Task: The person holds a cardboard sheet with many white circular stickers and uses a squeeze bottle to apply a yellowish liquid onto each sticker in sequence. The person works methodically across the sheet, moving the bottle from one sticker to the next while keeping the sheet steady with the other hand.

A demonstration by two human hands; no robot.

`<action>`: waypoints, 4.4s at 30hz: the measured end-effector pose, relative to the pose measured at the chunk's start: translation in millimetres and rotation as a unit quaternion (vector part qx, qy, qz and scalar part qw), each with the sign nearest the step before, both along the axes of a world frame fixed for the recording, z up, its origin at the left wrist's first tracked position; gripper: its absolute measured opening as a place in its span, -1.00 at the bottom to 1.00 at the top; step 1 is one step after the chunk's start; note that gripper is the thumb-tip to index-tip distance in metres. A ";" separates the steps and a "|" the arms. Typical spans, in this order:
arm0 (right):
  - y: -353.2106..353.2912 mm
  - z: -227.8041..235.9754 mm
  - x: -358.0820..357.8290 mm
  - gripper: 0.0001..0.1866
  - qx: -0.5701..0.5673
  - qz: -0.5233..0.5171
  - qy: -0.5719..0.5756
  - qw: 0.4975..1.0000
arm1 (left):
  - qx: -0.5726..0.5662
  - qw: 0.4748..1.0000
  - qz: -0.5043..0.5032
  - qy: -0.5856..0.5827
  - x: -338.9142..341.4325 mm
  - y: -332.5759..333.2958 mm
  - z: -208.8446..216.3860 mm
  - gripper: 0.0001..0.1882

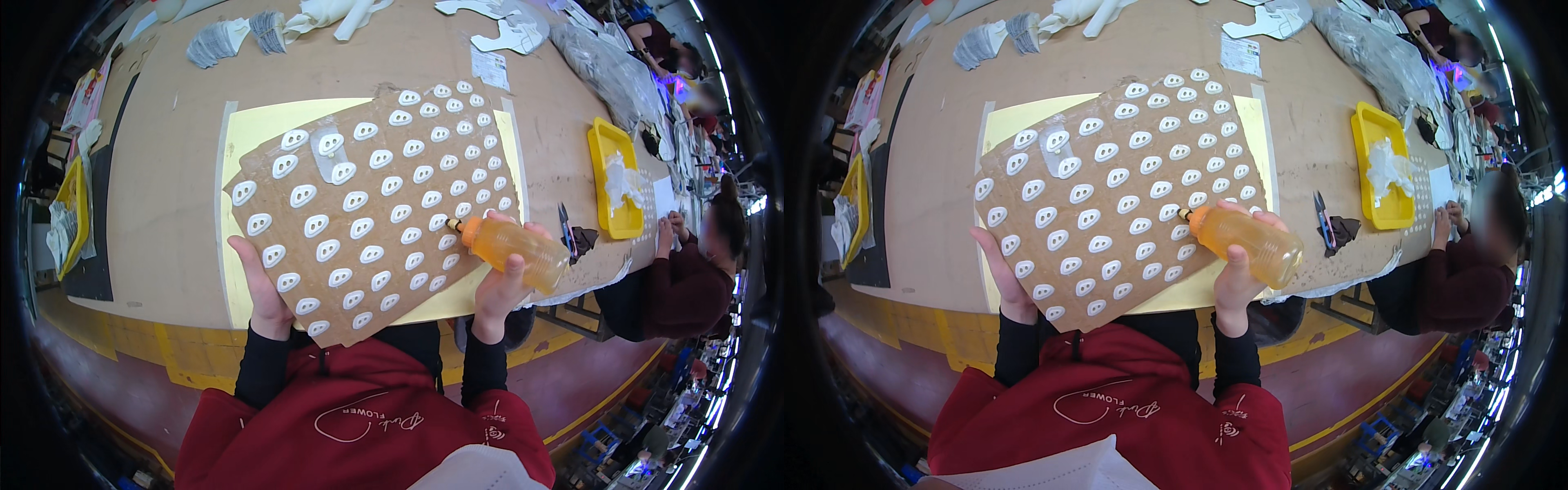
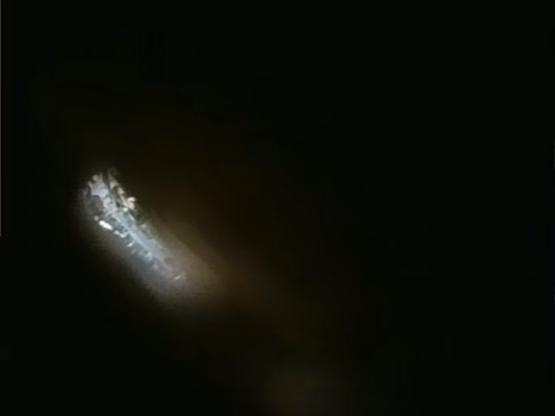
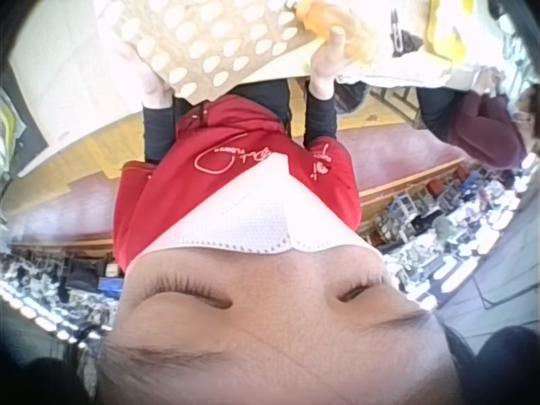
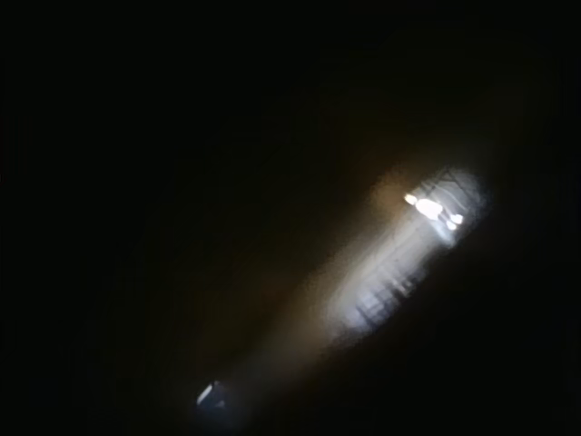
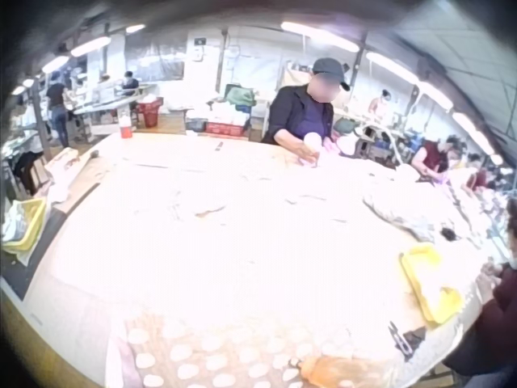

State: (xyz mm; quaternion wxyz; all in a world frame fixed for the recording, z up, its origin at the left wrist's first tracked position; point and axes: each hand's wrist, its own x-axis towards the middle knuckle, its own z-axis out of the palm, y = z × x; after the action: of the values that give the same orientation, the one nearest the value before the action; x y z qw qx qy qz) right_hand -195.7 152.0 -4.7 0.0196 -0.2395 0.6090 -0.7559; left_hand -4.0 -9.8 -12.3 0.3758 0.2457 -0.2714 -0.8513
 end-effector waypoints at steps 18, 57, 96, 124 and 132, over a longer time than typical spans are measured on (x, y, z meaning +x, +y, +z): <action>2.6 -2.2 11.2 -0.34 -0.014 0.055 0.019 0.998 | 0.005 0.999 -0.028 0.021 2.4 -0.4 -2.2 -0.16; -2.8 11.5 -7.0 -0.41 0.011 0.059 0.048 0.997 | -0.019 0.999 -0.035 -0.001 4.5 -0.5 -2.0 -0.16; -18.7 7.7 -1.2 -0.32 -0.003 0.005 0.038 0.999 | -0.035 0.992 -0.061 0.101 7.0 -2.4 -10.0 -0.22; -19.7 16.8 9.2 -0.26 0.013 0.106 0.112 0.988 | -0.061 0.991 -0.079 0.091 16.7 -1.4 -20.5 -0.14; -19.5 18.4 9.1 -0.25 0.013 0.106 0.100 0.989 | -0.072 0.993 -0.071 0.061 18.0 -0.8 -21.7 -0.14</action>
State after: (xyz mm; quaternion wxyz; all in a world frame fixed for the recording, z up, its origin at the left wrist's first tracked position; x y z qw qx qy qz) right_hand -186.7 132.5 13.6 0.0417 -0.3763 0.5893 -0.7138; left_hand 14.0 -10.6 -34.0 0.3472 0.1453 -0.3255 -0.8674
